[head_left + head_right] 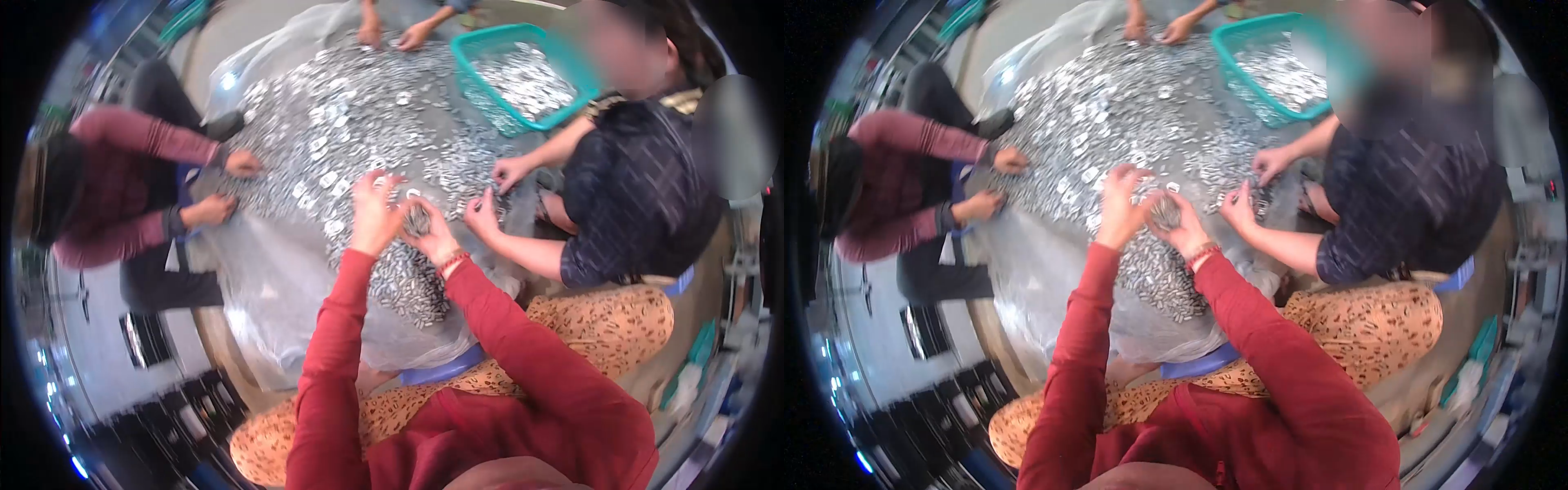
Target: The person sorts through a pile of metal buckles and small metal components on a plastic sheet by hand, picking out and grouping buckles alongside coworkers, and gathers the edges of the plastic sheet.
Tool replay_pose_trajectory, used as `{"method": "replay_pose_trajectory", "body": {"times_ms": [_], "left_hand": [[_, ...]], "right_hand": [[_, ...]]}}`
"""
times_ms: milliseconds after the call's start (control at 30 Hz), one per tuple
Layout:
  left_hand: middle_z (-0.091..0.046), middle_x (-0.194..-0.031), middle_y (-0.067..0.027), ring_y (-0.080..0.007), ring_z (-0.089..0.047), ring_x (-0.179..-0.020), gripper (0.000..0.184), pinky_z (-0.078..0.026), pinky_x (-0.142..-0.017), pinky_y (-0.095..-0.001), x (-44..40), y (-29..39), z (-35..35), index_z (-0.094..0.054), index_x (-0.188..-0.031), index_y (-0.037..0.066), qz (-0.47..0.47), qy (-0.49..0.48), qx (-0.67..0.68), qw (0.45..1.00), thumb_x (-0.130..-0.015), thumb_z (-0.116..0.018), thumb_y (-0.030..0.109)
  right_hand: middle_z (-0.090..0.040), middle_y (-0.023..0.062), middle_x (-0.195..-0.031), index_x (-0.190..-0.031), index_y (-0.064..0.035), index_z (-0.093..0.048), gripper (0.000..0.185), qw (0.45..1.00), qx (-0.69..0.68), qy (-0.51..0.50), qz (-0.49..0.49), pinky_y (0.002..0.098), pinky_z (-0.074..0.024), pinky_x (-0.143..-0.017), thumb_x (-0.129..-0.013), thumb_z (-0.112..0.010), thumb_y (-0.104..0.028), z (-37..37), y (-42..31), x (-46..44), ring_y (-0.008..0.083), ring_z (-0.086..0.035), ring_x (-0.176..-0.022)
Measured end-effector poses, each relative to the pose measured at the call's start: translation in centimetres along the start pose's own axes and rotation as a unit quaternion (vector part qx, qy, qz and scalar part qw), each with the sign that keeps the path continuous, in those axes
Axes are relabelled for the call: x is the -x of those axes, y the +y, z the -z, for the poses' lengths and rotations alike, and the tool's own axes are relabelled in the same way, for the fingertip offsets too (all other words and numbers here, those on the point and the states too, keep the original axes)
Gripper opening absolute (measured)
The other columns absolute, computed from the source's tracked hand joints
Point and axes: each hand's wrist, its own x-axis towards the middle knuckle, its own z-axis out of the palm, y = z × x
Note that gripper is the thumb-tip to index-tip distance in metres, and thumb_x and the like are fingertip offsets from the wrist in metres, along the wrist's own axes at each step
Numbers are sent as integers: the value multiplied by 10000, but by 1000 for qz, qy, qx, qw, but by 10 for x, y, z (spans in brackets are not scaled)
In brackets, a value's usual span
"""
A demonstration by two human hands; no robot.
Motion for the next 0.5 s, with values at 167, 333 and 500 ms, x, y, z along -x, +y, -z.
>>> {"method": "replay_pose_trajectory", "body": {"times_ms": [167,333,500], "left_hand": [[-549,-956,-161,-313,-487,-975,277,-391,-848,-385,2,-59,15,-593,-1008,92,161,-67,55,983,-746,-647,165],[-505,-1064,-177,-339,-467,-1017,411,-384,-885,-408,45,-121,-46,-572,-1087,121,134,-143,-29,980,-693,-685,149],[-462,-1186,-147,-373,-420,-1090,517,-349,-932,-448,82,-131,-101,-545,-1145,209,70,-178,-196,962,-655,-706,159]], "right_hand": [[-335,250,-1259,-1256,62,-253,580,926,-202,-287,142,543,-395,-916,-890,-434,-350,-107,-163,21,426,-383,-1131],[-190,240,-1334,-1355,-45,-73,653,954,-93,-140,248,606,-337,-940,-880,-452,-286,-116,-225,13,443,-277,-1196],[-399,179,-1233,-1334,-49,-255,558,930,302,-106,182,565,-323,-969,-857,-497,-209,-96,-135,-24,438,-392,-1139]]}}
